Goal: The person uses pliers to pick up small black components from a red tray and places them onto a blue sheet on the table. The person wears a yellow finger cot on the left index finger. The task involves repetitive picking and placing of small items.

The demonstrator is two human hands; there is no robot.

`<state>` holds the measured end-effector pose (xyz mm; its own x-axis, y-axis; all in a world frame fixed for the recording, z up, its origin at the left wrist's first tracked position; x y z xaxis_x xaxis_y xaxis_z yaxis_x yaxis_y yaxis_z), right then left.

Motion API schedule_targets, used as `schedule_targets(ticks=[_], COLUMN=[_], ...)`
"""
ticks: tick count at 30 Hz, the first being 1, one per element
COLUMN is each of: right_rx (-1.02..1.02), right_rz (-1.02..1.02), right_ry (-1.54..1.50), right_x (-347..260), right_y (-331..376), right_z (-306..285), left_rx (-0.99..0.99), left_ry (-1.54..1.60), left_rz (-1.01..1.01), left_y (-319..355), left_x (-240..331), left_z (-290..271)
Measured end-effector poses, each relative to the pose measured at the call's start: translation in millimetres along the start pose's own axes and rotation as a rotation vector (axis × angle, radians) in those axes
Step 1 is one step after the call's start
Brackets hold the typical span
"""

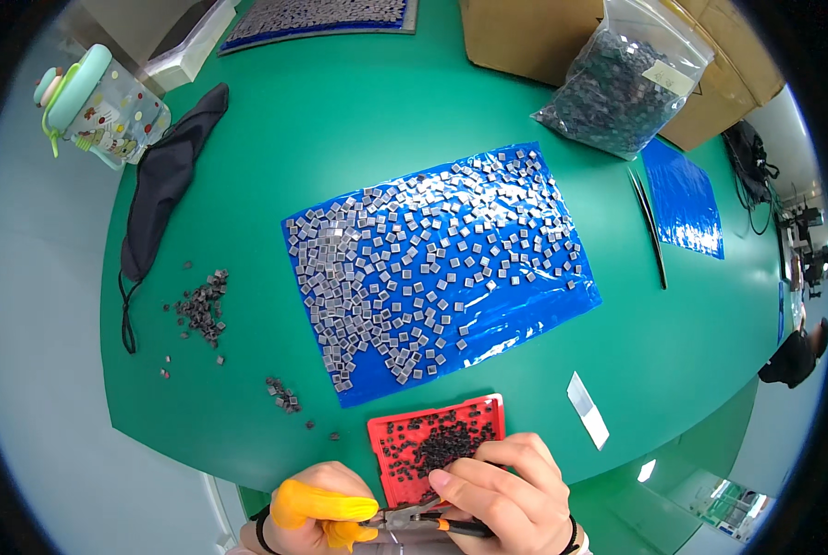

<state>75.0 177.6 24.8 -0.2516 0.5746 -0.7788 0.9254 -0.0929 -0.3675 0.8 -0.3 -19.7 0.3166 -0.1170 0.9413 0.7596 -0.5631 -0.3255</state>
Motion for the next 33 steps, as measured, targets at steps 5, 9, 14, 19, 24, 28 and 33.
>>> schedule_targets(ticks=[5,9,14,19,24,28,33], right_rx=[-0.006,-0.010,-0.037,-0.011,0.028,0.026,-0.033], right_rz=[-0.028,-0.056,-0.073,-0.028,0.052,0.099,0.085], right_ry=[0.042,0.090,0.156,0.071,0.000,-0.103,-0.157], right_x=[-1.9,-2.6,-3.5,-3.0,-1.1,-3.7,-3.4], right_y=[-1.6,-1.6,-3.4,-3.4,-1.7,-2.7,-4.0], right_z=[0.2,-0.5,-3.0,-1.2,-2.6,0.5,4.6], left_rx=[-0.063,-0.108,-0.141,-0.018,0.035,-0.075,-0.238], left_ry=[-0.028,0.027,-0.013,0.026,-0.187,-0.274,-0.418], left_rz=[-0.023,-0.046,-0.027,-0.014,0.069,0.135,0.144], left_y=[2.6,1.5,2.6,8.2,-10.4,-3.4,1.7], left_x=[-2.8,-4.5,-8.5,-9.9,-3.1,-5.3,1.6], left_z=[-3.5,-3.0,-4.0,5.7,-3.1,-13.0,-23.3])
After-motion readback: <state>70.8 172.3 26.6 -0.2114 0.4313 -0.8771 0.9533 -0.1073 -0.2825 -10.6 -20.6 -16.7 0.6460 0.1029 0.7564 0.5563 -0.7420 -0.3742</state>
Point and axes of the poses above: each hand's wrist, its own y-axis away from the middle knuckle, its own z-axis out of the palm, x = y × z, the point moved 1 cm from there along -y, towards the middle knuckle, and after that the axes turned 14 degrees about -y, right-handed, at the moved point
